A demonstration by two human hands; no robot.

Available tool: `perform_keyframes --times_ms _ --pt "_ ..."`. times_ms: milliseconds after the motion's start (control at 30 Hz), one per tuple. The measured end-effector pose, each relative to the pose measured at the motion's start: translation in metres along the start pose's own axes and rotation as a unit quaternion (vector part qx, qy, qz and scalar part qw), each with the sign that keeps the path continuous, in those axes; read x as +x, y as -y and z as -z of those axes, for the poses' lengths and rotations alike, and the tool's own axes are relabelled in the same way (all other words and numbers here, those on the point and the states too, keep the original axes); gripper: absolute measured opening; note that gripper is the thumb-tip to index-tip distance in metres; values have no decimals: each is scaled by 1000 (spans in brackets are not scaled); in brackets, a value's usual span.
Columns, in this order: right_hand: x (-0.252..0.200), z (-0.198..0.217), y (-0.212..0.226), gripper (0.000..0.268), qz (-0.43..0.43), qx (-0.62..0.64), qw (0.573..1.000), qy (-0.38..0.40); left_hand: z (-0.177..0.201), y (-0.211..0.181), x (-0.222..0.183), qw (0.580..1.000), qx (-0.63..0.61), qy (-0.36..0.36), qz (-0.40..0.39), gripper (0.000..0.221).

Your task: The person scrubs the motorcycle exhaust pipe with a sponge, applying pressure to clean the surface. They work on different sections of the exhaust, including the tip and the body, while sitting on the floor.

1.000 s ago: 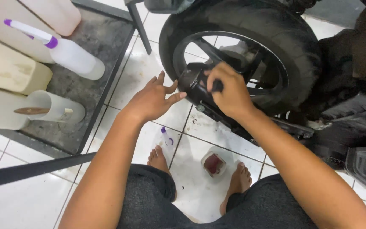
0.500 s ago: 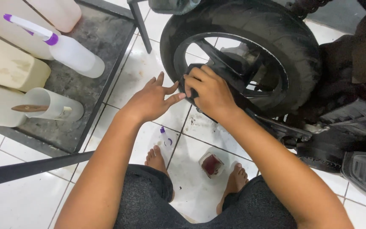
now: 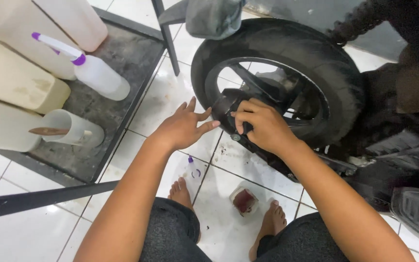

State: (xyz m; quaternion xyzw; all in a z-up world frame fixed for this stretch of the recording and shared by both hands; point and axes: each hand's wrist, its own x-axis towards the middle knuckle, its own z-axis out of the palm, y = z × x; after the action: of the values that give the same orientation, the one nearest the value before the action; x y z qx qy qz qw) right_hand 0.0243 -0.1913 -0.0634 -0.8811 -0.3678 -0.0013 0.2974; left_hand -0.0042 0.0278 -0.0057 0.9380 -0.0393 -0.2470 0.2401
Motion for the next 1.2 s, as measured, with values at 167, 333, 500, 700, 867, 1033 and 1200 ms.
perform_keyframes --times_ms 167,333,500,700,867,1033,1200 --pt "10 -23 -7 29 22 -77 996 -30 -4 2 5 1000 3 -5 3 57" --pt "23 -30 -1 28 -27 -79 989 -121 -4 -7 5 1000 6 -17 4 57" --pt "10 -6 -9 24 -133 119 968 -177 -4 -11 -2 1000 0 -8 22 58" --pt "-16 0 -20 29 -38 117 989 -78 0 -8 0 1000 -9 -14 17 55" --pt "-6 -10 -25 29 66 24 995 -67 -5 -7 7 1000 7 -12 9 56" --pt "7 -33 -25 28 56 -43 992 -106 -6 -5 10 1000 14 -14 9 56" --pt "10 -16 6 28 -72 102 982 -142 -10 -8 13 1000 13 -27 9 58"
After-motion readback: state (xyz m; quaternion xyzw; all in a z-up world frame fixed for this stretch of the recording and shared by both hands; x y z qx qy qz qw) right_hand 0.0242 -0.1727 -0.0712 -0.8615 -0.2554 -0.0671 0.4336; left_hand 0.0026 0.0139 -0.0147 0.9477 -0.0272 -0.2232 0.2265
